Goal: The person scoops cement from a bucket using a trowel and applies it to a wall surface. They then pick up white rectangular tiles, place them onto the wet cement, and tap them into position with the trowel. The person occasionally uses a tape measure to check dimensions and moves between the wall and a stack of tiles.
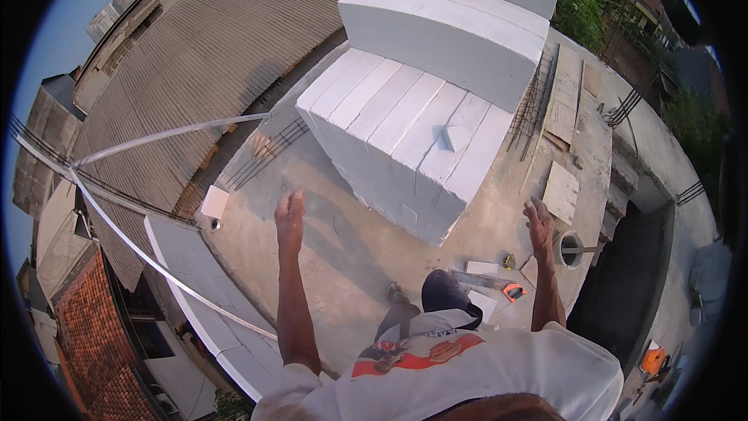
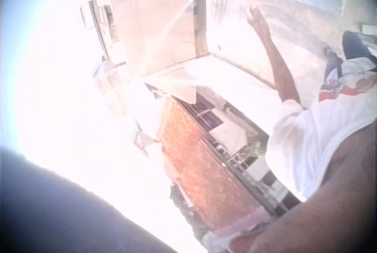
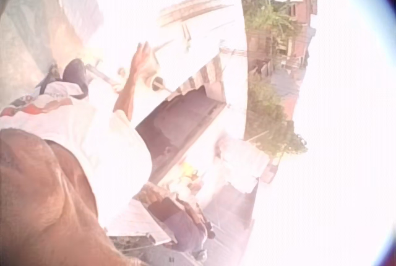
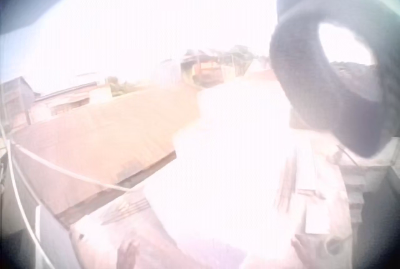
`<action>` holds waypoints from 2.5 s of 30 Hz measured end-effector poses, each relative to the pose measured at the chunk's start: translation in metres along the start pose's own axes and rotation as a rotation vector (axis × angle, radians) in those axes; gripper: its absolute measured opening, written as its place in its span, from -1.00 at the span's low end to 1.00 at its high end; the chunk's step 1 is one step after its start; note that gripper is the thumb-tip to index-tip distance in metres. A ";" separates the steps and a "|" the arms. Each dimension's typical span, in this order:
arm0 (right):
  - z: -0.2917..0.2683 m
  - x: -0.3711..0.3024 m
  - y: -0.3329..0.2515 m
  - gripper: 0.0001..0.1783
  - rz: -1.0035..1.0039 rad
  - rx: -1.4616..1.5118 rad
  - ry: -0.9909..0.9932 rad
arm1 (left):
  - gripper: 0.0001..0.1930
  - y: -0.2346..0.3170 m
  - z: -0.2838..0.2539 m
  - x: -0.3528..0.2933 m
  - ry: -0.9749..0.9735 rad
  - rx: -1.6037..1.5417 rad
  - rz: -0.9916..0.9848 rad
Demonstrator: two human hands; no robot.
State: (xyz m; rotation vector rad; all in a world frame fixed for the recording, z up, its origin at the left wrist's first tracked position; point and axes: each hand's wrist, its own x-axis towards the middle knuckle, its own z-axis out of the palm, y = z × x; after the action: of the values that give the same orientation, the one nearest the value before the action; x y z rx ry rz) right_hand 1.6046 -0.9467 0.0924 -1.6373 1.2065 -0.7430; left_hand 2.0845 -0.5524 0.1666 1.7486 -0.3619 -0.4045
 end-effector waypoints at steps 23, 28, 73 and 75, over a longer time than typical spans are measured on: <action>0.061 0.261 -0.245 -0.01 -0.446 0.258 0.463 | -0.12 0.236 0.268 0.466 -0.014 0.093 0.302; 0.064 0.208 -0.286 0.12 -0.525 -0.429 0.493 | -0.15 0.217 0.226 0.451 -0.027 -0.008 0.346; 0.364 -0.509 -0.243 0.32 0.600 -0.438 1.030 | -0.34 0.359 0.210 -0.234 -1.769 0.463 3.307; 0.361 -0.511 -0.266 0.43 0.616 -0.648 1.262 | -0.39 0.342 0.190 -0.302 -1.809 0.426 3.411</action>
State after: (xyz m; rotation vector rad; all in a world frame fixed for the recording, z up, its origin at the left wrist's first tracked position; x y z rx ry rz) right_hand 1.8465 -0.3267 0.2316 -0.9952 2.9136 -1.0520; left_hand 1.7213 -0.6522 0.4864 1.1513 2.3328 -0.6893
